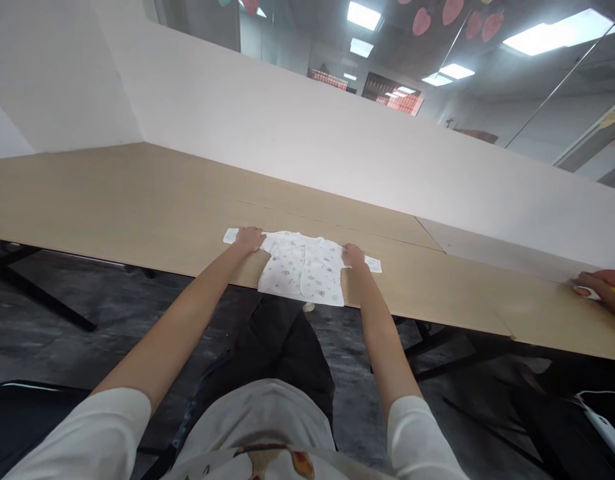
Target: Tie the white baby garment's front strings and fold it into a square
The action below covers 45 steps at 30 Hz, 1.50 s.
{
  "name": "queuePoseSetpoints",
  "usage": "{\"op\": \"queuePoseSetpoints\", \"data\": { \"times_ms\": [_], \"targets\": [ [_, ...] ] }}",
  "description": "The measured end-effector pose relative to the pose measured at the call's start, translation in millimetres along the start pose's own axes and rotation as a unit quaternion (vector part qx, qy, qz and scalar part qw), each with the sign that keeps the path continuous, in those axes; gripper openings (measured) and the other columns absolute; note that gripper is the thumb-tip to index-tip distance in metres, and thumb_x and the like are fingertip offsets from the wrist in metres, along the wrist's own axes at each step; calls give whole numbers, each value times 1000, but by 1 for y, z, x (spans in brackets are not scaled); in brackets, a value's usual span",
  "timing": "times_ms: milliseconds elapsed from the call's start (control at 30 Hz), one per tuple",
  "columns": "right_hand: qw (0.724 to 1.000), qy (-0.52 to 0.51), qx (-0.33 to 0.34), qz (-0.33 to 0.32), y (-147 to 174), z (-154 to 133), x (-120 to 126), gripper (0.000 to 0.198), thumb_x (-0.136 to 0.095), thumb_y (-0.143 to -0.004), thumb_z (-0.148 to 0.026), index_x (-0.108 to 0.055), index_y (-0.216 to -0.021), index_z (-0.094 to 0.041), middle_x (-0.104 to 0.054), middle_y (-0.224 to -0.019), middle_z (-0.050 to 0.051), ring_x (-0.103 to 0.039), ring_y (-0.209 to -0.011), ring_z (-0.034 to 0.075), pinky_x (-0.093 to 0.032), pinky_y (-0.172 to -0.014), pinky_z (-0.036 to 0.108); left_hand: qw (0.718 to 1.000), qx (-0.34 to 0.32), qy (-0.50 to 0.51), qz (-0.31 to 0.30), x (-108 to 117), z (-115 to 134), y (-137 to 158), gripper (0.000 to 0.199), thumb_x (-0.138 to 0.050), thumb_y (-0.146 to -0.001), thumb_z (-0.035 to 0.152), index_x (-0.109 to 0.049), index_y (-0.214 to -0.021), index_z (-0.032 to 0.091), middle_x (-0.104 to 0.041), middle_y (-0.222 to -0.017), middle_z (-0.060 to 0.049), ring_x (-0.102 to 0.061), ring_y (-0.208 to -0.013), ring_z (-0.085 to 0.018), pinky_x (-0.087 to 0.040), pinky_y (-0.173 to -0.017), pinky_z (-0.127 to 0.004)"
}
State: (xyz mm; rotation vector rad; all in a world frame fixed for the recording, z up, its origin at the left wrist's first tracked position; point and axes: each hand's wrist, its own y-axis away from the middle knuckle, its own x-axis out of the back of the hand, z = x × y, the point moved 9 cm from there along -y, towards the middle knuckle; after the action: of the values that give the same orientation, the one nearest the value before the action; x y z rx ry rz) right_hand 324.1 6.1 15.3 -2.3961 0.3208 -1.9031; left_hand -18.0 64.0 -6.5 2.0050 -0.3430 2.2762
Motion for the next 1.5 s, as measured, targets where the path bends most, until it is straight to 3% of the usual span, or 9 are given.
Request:
{"op": "queuePoseSetpoints", "data": {
  "times_ms": [167,300,500,600,700,900,1067,1300,1500],
  "targets": [
    [993,96,-16,-71,5,22,-10,32,-49,-91,-25,-69,-111,-10,-69,-113,21,-65,-105,26,-44,-89,33,999,-18,-27,-6,3,-15,1,40,-48,-87,33,-68,-115,14,-66,-123,-17,-59,-116,-29,-40,-100,-37],
    [991,114,-14,-70,-6,26,22,37,-41,-97,-28,-60,-122,-8,-67,-113,21,-65,-103,26,-44,-83,31,999,-32,27,15,34,-10,-19,37,-50,-86,33,-66,-115,18,-69,-115,-12,-62,-107,-26,-45,-88,-31],
    [971,171,12,168,-30,7,155,49,-22,-103,-41,-47,-126,-6,-65,-106,22,-63,-93,29,-42,-75,32,964,-24,97,248,163,-18,-38,39,-45,-91,44,-60,-118,20,-65,-112,-11,-57,-111,-28,-43,-94,-36],
    [950,169,44,259,-20,-5,183,52,-17,-104,-43,-52,-116,-7,-65,-95,19,-61,-85,26,-38,-70,29,947,-28,91,306,191,-18,-26,40,-41,-93,46,-58,-120,22,-62,-115,-11,-56,-111,-28,-43,-93,-36],
    [949,187,94,237,-1,-12,149,46,-22,-104,-39,-57,-103,-9,-64,-88,17,-59,-78,22,-33,-65,27,959,-33,46,278,166,-21,-7,39,-38,-94,43,-58,-116,19,-60,-119,-14,-58,-107,-29,-45,-87,-37],
    [952,214,209,62,56,0,34,29,-40,-102,-34,-60,-99,-13,-64,-91,13,-55,-72,16,-25,-60,28,971,-194,-52,132,59,-29,48,25,-43,-92,35,-62,-97,19,-66,-98,-13,-64,-92,-25,-47,-76,-32],
    [949,213,232,-18,99,34,4,20,-44,-99,-20,-61,-108,-14,-65,-100,15,-57,-80,18,-30,-64,30,961,-258,-76,63,22,-48,93,18,-44,-86,23,-62,-88,21,-66,-89,-11,-64,-85,-24,-48,-74,-32],
    [987,158,-13,10,100,111,25,34,-37,-91,-11,-59,-117,-14,-62,-117,17,-62,-91,22,-42,-72,28,988,6,65,143,38,-120,88,23,-49,-82,31,-63,-95,17,-68,-104,-13,-59,-99,-28,-47,-82,-36],
    [975,-63,-175,124,103,157,33,42,-30,-94,-30,-61,-113,-8,-66,-102,20,-62,-90,27,-45,-78,36,945,153,257,131,20,-141,80,47,-33,-94,41,-67,-108,11,-72,-102,-10,-61,-93,-20,-44,-82,-28]
  ]
}}
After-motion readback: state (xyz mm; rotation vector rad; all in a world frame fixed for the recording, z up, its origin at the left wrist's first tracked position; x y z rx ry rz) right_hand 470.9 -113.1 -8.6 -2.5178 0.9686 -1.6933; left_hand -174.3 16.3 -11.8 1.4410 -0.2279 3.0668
